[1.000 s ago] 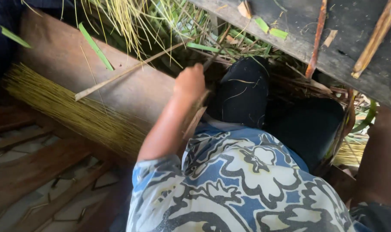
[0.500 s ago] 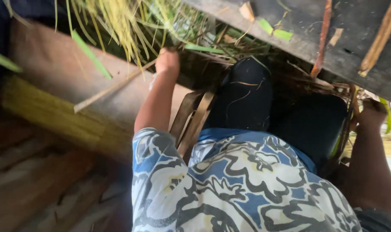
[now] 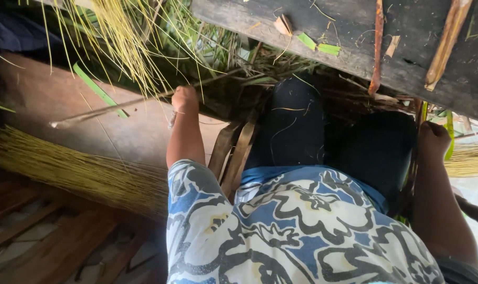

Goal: Stripping fibers from palm leaves using a knife to prepare material for weaving or broom making

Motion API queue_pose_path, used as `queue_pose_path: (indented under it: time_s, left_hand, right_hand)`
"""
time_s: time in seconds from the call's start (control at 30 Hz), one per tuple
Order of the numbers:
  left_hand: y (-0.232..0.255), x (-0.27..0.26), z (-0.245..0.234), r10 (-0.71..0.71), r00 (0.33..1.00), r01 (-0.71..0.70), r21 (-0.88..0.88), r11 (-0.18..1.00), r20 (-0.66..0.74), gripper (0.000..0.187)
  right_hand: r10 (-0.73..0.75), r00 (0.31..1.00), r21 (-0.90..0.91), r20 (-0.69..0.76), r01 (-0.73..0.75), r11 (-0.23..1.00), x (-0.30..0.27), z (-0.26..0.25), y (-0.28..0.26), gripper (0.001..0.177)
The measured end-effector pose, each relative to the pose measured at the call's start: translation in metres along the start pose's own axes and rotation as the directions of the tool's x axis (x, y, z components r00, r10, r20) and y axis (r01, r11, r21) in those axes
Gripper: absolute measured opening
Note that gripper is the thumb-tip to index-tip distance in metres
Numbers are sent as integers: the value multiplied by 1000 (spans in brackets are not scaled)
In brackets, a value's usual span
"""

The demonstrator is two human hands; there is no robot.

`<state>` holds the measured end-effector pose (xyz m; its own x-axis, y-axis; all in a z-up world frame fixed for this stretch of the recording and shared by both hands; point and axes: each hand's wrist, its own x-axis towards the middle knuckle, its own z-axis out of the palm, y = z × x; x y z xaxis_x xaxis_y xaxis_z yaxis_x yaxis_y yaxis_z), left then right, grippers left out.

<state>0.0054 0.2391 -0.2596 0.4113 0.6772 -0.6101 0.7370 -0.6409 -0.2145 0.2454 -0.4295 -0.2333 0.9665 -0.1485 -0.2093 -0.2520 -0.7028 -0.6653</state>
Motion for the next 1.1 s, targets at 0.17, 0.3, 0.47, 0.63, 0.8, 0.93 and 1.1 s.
queue_pose_path:
  time_s: [0.17, 0.3, 0.47, 0.63, 0.8, 0.93, 1.1]
  left_hand:
    - [-12, 11, 8, -94, 996, 94, -21, 995, -6, 29]
    - [-6, 27, 6, 38, 999, -40, 134, 990, 21, 36]
    - [27, 10, -28, 109, 983, -113, 18, 993, 148, 27]
    - [59, 54, 13, 214, 968, -221, 36, 975, 133, 35]
    - [100, 87, 12, 322, 929, -345, 112, 932, 185, 29]
    - [128, 117, 28, 355, 931, -365, 178, 914, 84, 27]
    - [135, 135, 37, 377, 911, -401, 142, 905, 169, 30]
  right_hand:
    - [-83, 997, -62, 4, 84, 995, -7, 1, 4, 23]
    - [-108, 990, -181, -94, 90, 979, -16, -6, 10, 27]
    - [-105, 978, 36, -181, 113, 993, -44, -19, 0, 19]
    - [-68, 975, -10, -212, 68, 998, -68, -12, -20, 19]
    - [-159, 952, -93, -261, 139, 986, -70, -10, 7, 19]
    - [-142, 941, -105, -307, 115, 988, -84, -16, 10, 15]
    - [-122, 933, -97, -340, 94, 991, -100, -24, 14, 18]
